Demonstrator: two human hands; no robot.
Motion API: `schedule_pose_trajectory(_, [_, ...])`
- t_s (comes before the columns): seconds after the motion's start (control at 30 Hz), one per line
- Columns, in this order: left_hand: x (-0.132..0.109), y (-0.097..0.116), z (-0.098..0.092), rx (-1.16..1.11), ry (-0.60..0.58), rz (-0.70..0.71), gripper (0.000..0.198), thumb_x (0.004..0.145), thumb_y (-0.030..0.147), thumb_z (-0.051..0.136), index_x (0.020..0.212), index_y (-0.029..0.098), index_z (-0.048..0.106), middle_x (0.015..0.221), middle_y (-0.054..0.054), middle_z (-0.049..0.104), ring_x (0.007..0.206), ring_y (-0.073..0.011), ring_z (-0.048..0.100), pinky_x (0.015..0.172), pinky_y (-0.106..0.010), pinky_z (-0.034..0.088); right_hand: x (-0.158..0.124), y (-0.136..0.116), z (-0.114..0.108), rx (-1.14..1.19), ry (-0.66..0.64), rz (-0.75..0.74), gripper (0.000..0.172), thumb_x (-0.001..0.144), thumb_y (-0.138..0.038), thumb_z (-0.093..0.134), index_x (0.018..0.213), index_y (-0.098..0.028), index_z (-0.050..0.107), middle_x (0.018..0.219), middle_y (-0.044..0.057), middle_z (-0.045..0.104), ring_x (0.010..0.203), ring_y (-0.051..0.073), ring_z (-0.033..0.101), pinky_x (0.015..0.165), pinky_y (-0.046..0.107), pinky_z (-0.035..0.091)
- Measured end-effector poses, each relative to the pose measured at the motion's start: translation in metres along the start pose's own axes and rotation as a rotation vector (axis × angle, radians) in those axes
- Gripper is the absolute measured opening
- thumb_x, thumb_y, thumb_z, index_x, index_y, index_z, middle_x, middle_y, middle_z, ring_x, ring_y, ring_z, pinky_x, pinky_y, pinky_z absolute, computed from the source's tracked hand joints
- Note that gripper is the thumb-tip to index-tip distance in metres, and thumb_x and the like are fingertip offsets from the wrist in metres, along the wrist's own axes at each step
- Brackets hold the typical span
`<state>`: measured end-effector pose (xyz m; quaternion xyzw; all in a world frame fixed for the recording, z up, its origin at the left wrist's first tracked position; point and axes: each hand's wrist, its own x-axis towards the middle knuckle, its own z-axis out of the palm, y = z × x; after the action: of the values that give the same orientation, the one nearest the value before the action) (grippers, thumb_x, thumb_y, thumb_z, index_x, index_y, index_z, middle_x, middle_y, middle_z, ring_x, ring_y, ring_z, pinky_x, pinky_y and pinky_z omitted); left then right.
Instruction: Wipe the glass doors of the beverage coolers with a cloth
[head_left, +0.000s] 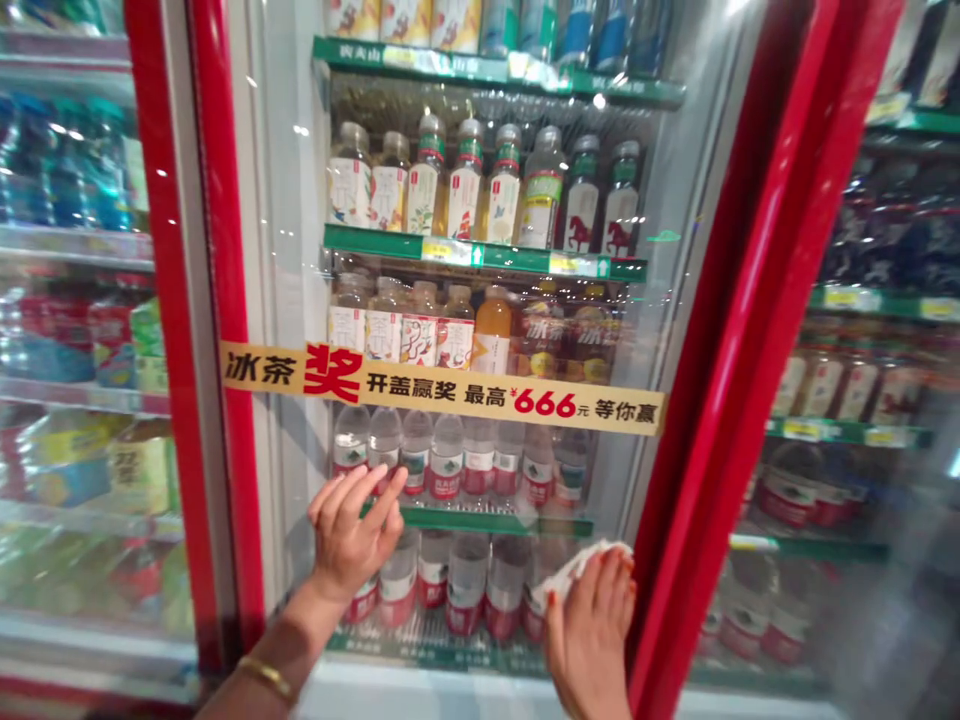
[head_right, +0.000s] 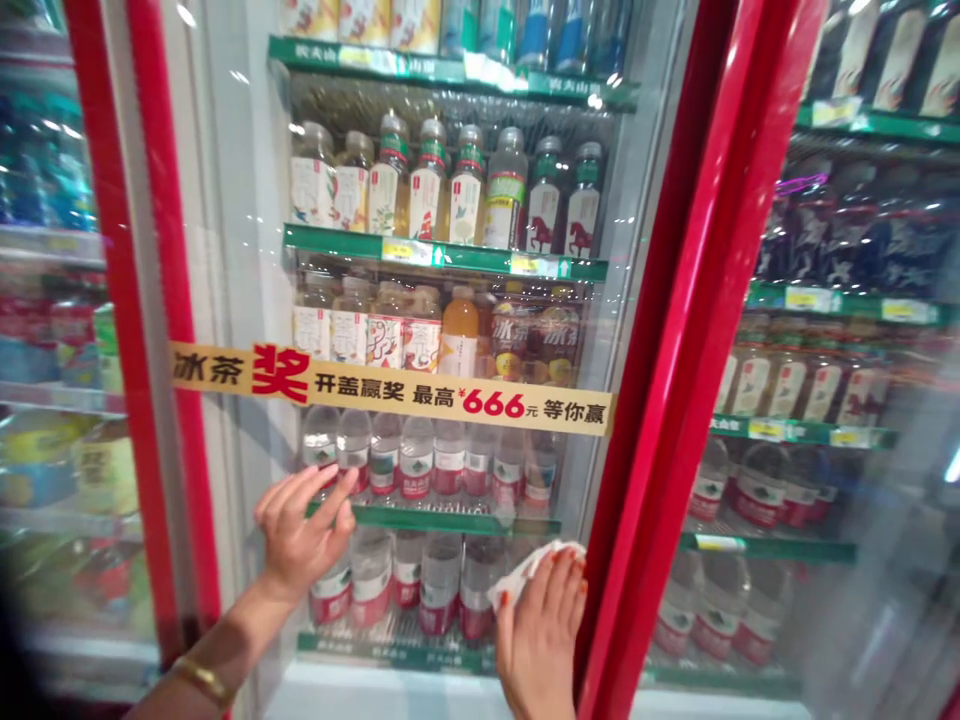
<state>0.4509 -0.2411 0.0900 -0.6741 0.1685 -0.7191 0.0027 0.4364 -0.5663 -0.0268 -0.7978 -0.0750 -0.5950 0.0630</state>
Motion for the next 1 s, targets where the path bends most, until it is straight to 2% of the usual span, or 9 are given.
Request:
schedule_pose_trajectory(0.07, [-0.008,0.006,-0.002,-0.03,-0.014,-0.042,0.073,0.092,0.014,0.072,0.16,0.034,0.054,0.155,-0.006,0.065,0.155,-0.0216,0.05,0.135,-0.042,0.034,0.03,-0.011,-0.001,0.04,-0.011,0.104,0.082,0.107,-0.037,0.037,0.17,0.005,0.005,0.178,0.034,-0.001,0.168,0.048,0.001,0.122,0.08,0.037])
schedule_pose_trajectory(0.17, [-0.046,0.021,-0.015,-0.147,-0.124,-0.133,0.075,0.097,0.017,0.066,0.167,0.032,0.042,0.164,-0.007,0.058,0.164,-0.0235,0.039,0.139,-0.047,0.026,0.024,-0.051,0.005,0.045,0.008,-0.101,0.09,0.104,-0.047,0.044,0.167,0.011,0.014,0.177,0.036,0.007,0.168,0.048,0.008,0.13,0.072,0.032])
schedule_pose_trajectory(0.33, [-0.157,0.024,-0.05,-0.161,-0.322,-0.109,0.071,0.101,0.028,0.058,0.17,0.031,0.037,0.176,0.0,0.038,0.169,-0.0192,0.024,0.143,-0.041,0.012,-0.052,-0.046,0.0,0.036,0.078,-0.464,0.08,0.097,-0.036,0.052,0.173,-0.024,0.03,0.179,-0.004,0.025,0.169,0.019,0.016,0.14,0.031,0.014])
schedule_pose_trajectory(0.47, [-0.213,0.015,-0.051,-0.093,-0.296,-0.186,0.079,0.098,0.025,0.055,0.172,0.031,0.028,0.181,0.003,0.022,0.172,-0.0195,0.014,0.143,-0.043,0.006,-0.02,-0.013,0.002,-0.034,0.069,-0.17,0.08,0.105,-0.033,0.043,0.172,0.0,0.015,0.18,0.025,0.009,0.17,0.038,0.003,0.135,0.072,0.015])
schedule_pose_trajectory(0.57, [-0.222,0.017,-0.041,-0.074,-0.252,-0.224,0.084,0.096,0.027,0.057,0.173,0.032,0.025,0.182,0.004,0.019,0.172,-0.0217,0.011,0.143,-0.05,0.004,0.021,-0.04,0.018,-0.024,0.078,0.069,0.085,0.107,-0.037,0.044,0.168,0.01,0.009,0.176,0.038,0.002,0.168,0.048,-0.002,0.124,0.082,0.031])
schedule_pose_trajectory(0.63, [-0.222,0.02,-0.035,-0.051,-0.234,-0.215,0.086,0.094,0.028,0.058,0.174,0.031,0.024,0.182,0.003,0.018,0.172,-0.0218,0.011,0.143,-0.051,0.004,0.02,-0.07,0.028,-0.003,0.094,-0.064,0.085,0.104,-0.034,0.052,0.167,0.011,0.016,0.176,0.036,0.009,0.168,0.047,0.006,0.13,0.074,0.028])
schedule_pose_trajectory(0.73, [-0.222,0.02,-0.033,-0.042,-0.224,-0.199,0.088,0.094,0.03,0.059,0.174,0.03,0.023,0.183,0.003,0.018,0.172,-0.0219,0.011,0.144,-0.05,0.004,-0.023,-0.091,0.028,0.04,0.088,-0.394,0.077,0.105,-0.035,0.048,0.172,-0.006,0.023,0.181,0.012,0.018,0.169,0.027,0.016,0.14,0.039,0.019])
schedule_pose_trajectory(0.83, [-0.228,0.019,-0.033,-0.035,-0.227,-0.196,0.089,0.094,0.031,0.061,0.174,0.029,0.023,0.183,0.002,0.017,0.172,-0.0235,0.011,0.144,-0.051,0.004,-0.053,-0.069,0.014,0.085,0.082,-0.571,0.071,0.106,-0.03,0.036,0.175,-0.028,0.019,0.18,-0.012,0.016,0.167,0.007,0.015,0.134,0.019,0.02])
schedule_pose_trajectory(1.0, [-0.241,0.019,-0.031,-0.015,-0.234,-0.21,0.088,0.093,0.032,0.063,0.173,0.03,0.027,0.181,-0.001,0.022,0.172,-0.0262,0.015,0.143,-0.056,0.007,0.007,-0.055,0.009,0.006,0.024,-0.256,0.081,0.102,-0.029,0.054,0.169,0.003,0.023,0.177,0.027,0.019,0.169,0.04,0.012,0.137,0.066,0.017])
